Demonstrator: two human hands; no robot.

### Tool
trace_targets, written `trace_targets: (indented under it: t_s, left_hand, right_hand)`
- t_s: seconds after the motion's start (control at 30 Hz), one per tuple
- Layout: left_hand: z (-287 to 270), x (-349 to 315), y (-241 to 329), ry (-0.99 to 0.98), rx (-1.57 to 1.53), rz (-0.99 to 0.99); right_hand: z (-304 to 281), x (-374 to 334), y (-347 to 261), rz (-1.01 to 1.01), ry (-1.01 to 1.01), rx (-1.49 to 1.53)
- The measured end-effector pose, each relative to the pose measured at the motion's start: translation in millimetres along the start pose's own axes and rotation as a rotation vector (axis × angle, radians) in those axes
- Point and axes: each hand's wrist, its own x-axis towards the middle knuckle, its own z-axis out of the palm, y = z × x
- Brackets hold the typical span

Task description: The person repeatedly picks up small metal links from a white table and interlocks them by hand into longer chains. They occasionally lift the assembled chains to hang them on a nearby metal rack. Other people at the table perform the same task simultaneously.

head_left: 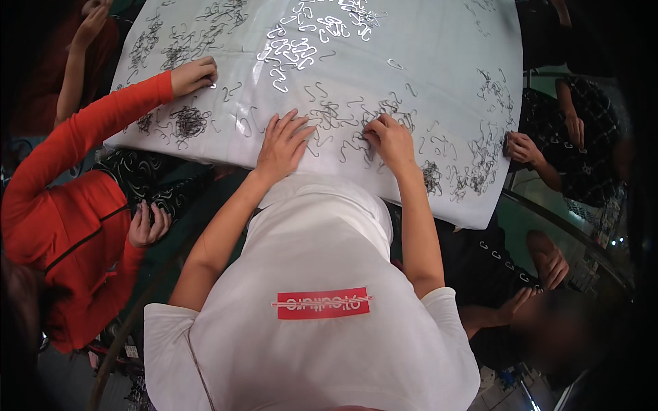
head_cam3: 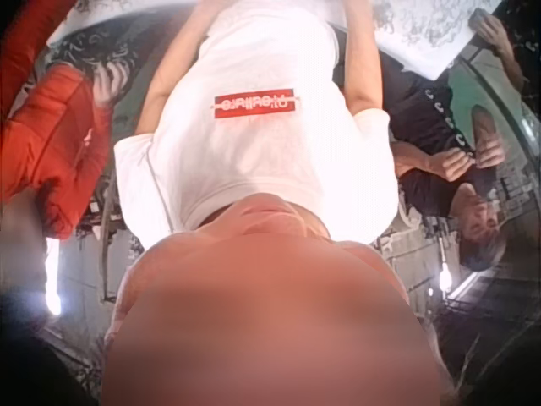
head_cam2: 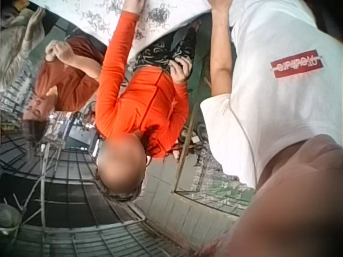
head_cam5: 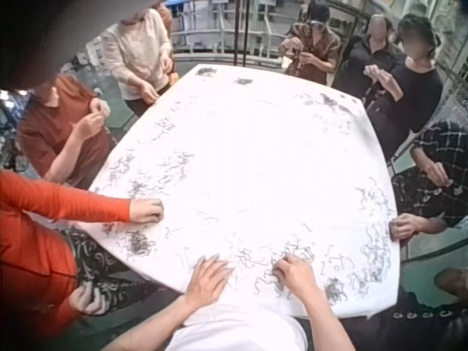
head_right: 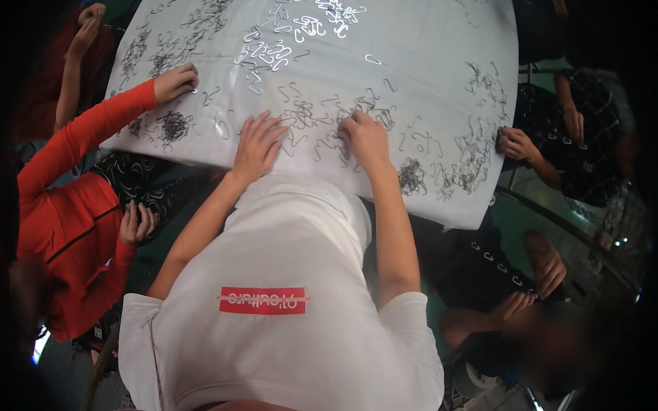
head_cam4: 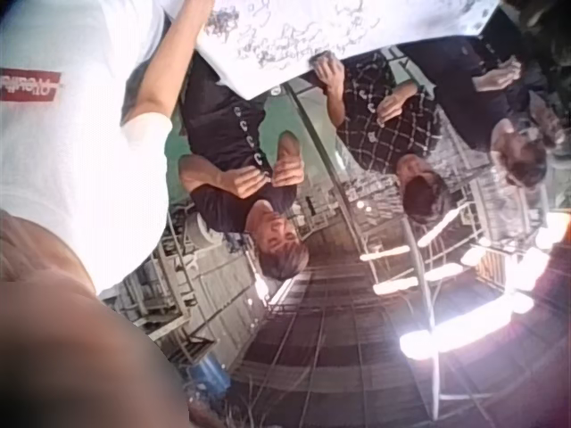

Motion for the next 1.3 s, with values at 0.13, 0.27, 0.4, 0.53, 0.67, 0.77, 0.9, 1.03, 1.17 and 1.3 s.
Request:
trace_targets:
  t_s: [0.13,0.27,0.4,0.53,0.67,0.77,0.9,1.03,1.17,1.3]
  left_hand:
    - [1,4,-4,0.034,0.004,-0.017]
    - [-1,4,-5,0.067,-0.033,-0.005]
    - [-4,5,-3,0.102,-0.064,0.003]
    - [-5,4,-3,0.134,-0.090,0.002]
    - [-6,5,-3,0.161,-0.115,0.017]
    - [-7,5,-5,0.185,-0.150,0.011]
    - [-10,7,-6,0.177,-0.192,0.011]
    - [-11,9,-7,0.150,-0.216,0.007]
    - [-11,11,-7,0.146,-0.204,-0.012]
    - [-11,11,-6,0.148,-0.187,-0.019]
  right_hand:
    - [6,14,1,-0.051,-0.090,-0.161]
    - [-2,15,-3,0.059,-0.238,-0.028]
    - [3,28,-17,0.175,-0.093,0.030]
    - [14,41,-28,0.214,0.016,0.019]
    - [21,38,-17,0.199,0.183,-0.004]
    - [16,22,3,0.401,0.439,-0.118]
    - [19,-20,-4,0.430,0.361,-0.128]
    - [20,-40,-17,0.303,0.316,0.074]
    - [-9,-23,40,0.849,0.393,0.029]
    - [-23,-10,83,1.168,0.385,-0.051]
